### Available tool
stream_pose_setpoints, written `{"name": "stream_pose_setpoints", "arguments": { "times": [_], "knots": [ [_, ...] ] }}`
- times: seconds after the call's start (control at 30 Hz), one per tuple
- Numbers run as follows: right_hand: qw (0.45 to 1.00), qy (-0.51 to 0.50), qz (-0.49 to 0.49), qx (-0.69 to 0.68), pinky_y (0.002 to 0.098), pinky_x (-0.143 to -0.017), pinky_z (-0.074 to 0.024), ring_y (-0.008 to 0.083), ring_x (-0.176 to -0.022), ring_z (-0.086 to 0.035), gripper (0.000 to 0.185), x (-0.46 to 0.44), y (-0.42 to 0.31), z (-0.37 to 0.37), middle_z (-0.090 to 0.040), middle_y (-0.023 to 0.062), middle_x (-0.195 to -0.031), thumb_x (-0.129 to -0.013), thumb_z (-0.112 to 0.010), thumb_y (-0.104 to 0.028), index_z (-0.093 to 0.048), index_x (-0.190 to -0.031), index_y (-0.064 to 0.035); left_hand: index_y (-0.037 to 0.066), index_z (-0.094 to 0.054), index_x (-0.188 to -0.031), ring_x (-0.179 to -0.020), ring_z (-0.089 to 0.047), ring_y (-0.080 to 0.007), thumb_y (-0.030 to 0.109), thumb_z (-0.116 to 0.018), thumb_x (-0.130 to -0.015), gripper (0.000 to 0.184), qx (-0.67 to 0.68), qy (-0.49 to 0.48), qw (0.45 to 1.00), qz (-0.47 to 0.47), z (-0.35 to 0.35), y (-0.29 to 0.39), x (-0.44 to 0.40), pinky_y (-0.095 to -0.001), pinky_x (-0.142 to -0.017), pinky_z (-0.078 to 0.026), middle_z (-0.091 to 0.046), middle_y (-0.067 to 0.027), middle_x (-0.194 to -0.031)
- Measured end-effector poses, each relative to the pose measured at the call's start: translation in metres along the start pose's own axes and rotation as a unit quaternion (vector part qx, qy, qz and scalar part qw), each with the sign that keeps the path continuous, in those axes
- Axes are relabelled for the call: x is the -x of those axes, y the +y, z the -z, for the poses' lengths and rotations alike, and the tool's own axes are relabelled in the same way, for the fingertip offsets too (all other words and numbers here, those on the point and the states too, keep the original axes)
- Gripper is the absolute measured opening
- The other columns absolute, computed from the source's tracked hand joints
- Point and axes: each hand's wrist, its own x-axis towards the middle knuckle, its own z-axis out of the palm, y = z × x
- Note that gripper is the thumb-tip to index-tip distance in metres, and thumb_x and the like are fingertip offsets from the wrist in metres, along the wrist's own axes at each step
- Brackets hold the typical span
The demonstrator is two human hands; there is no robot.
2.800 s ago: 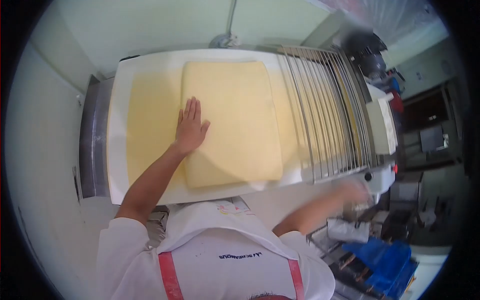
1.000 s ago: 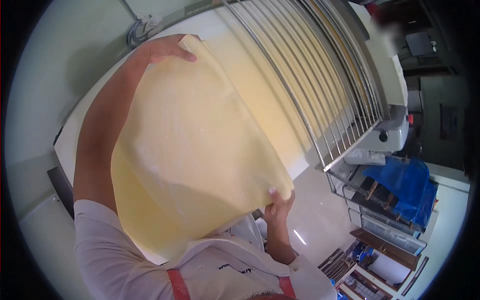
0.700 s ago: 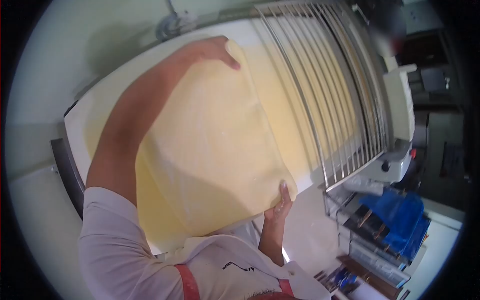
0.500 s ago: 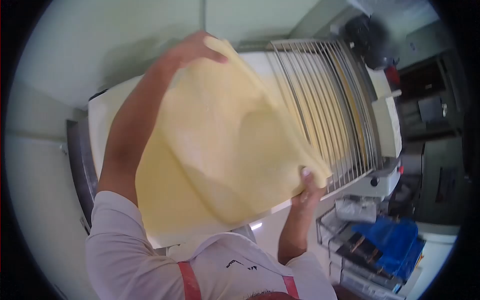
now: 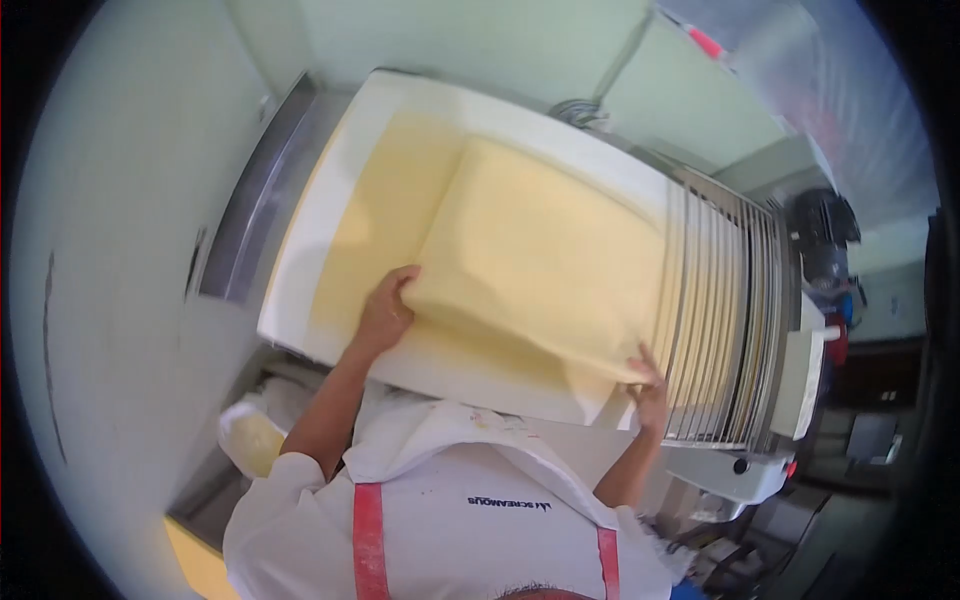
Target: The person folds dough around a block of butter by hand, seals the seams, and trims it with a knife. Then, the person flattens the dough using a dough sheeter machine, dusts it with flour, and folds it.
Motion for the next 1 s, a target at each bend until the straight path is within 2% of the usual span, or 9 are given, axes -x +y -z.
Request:
{"name": "stream_pose_setpoints", "arguments": {
  "times": [0.17, 0.27, 0.4, 0.5, 0.6, 0.7, 0.8, 0.93, 1.0],
  "knots": [
    [0.976, 0.129, 0.125, 0.126, 0.0465, -0.112, -0.0270, 0.0343, -0.135, -0.037, 0.048, 0.017, -0.041, -0.071, -0.042, 0.0194, -0.143, -0.082, -0.070, -0.031, -0.059, -0.122, -0.0055, 0.005, -0.030, -0.145, -0.133, -0.038, -0.0334, 0.016, -0.075, -0.075, 0.084, -0.065, 0.034, 0.997, 0.002, -0.009, 0.000, 0.040, -0.0409, -0.110, -0.032, -0.040, -0.0185, -0.143],
    [0.953, -0.010, 0.198, 0.231, 0.0462, -0.109, -0.0316, 0.0377, -0.130, -0.041, 0.057, -0.016, -0.089, -0.164, -0.043, 0.0206, -0.141, -0.076, -0.076, -0.028, -0.056, -0.125, -0.0058, 0.005, -0.032, -0.144, -0.130, -0.042, -0.0330, 0.020, -0.075, -0.078, 0.080, -0.073, 0.052, 0.996, 0.008, -0.011, -0.005, 0.027, -0.0405, -0.108, -0.035, -0.044, -0.0165, -0.140],
    [0.833, -0.193, 0.314, 0.412, 0.0490, -0.114, -0.0207, 0.0383, -0.140, -0.022, 0.073, -0.047, -0.131, -0.289, -0.026, 0.0198, -0.150, -0.076, -0.075, -0.033, -0.044, -0.137, -0.0087, 0.006, -0.038, -0.141, -0.124, -0.047, -0.0326, 0.021, -0.071, -0.083, 0.069, -0.076, 0.051, 0.996, -0.010, -0.005, -0.013, 0.027, -0.0399, -0.104, -0.038, -0.050, -0.0138, -0.136],
    [0.795, -0.181, 0.362, 0.452, 0.0464, -0.110, -0.0317, 0.0339, -0.134, -0.037, 0.066, -0.062, -0.126, -0.315, -0.041, 0.0192, -0.142, -0.078, -0.074, -0.031, -0.048, -0.134, -0.0076, 0.006, -0.046, -0.134, -0.114, -0.055, -0.0298, 0.023, -0.070, -0.083, 0.058, -0.059, 0.073, 0.995, -0.018, 0.005, -0.027, 0.031, -0.0407, -0.100, -0.042, -0.057, -0.0139, -0.126],
    [0.858, -0.161, 0.320, 0.370, 0.0381, -0.097, -0.0458, 0.0267, -0.113, -0.059, 0.047, -0.069, -0.089, -0.313, -0.061, 0.0173, -0.121, -0.083, -0.070, -0.025, -0.058, -0.124, -0.0050, 0.004, -0.054, -0.122, -0.101, -0.062, -0.0257, 0.025, -0.067, -0.087, 0.043, 0.064, 0.129, 0.989, 0.034, 0.021, -0.020, 0.039, -0.0389, -0.091, -0.048, -0.063, -0.0137, -0.112],
    [0.985, -0.032, 0.065, 0.156, 0.0314, -0.083, -0.0514, 0.0225, -0.091, -0.068, 0.032, -0.067, -0.151, -0.305, -0.069, 0.0159, -0.099, -0.086, -0.068, -0.021, -0.065, -0.111, 0.0001, 0.001, -0.058, -0.112, -0.093, -0.065, -0.0207, 0.026, -0.064, -0.090, 0.034, 0.318, 0.010, 0.920, 0.229, 0.026, -0.014, 0.023, -0.0351, -0.083, -0.052, -0.066, -0.0128, -0.102],
    [0.989, 0.001, 0.144, 0.047, 0.0300, -0.081, -0.0509, 0.0235, -0.088, -0.068, 0.029, -0.058, -0.125, -0.301, -0.069, 0.0166, -0.098, -0.088, -0.066, -0.019, -0.066, -0.106, 0.0027, -0.002, -0.060, -0.107, -0.090, -0.065, -0.0195, 0.025, -0.061, -0.091, 0.031, 0.485, -0.058, 0.795, 0.360, 0.029, 0.007, -0.011, -0.0334, -0.078, -0.053, -0.066, -0.0132, -0.098],
    [0.906, -0.150, 0.317, 0.237, 0.0442, -0.102, -0.0395, 0.0341, -0.122, -0.052, 0.049, -0.070, -0.096, -0.284, -0.056, 0.0218, -0.129, -0.088, -0.063, -0.023, -0.053, -0.130, -0.0012, -0.006, -0.059, -0.109, -0.089, -0.064, -0.0200, 0.019, -0.066, -0.087, 0.034, 0.320, -0.097, 0.894, 0.299, 0.000, -0.001, -0.042, -0.0332, -0.078, -0.052, -0.066, -0.0147, -0.097],
    [0.877, -0.074, 0.269, 0.391, 0.0522, -0.109, -0.0250, 0.0373, -0.135, -0.032, 0.061, -0.083, -0.098, -0.286, -0.037, 0.0228, -0.143, -0.090, -0.058, -0.029, -0.037, -0.141, -0.0030, -0.005, -0.059, -0.113, -0.086, -0.063, -0.0188, 0.014, -0.068, -0.085, 0.035, 0.187, -0.045, 0.951, 0.241, -0.008, 0.000, -0.034, -0.0315, -0.076, -0.050, -0.066, -0.0142, -0.098]
  ]
}}
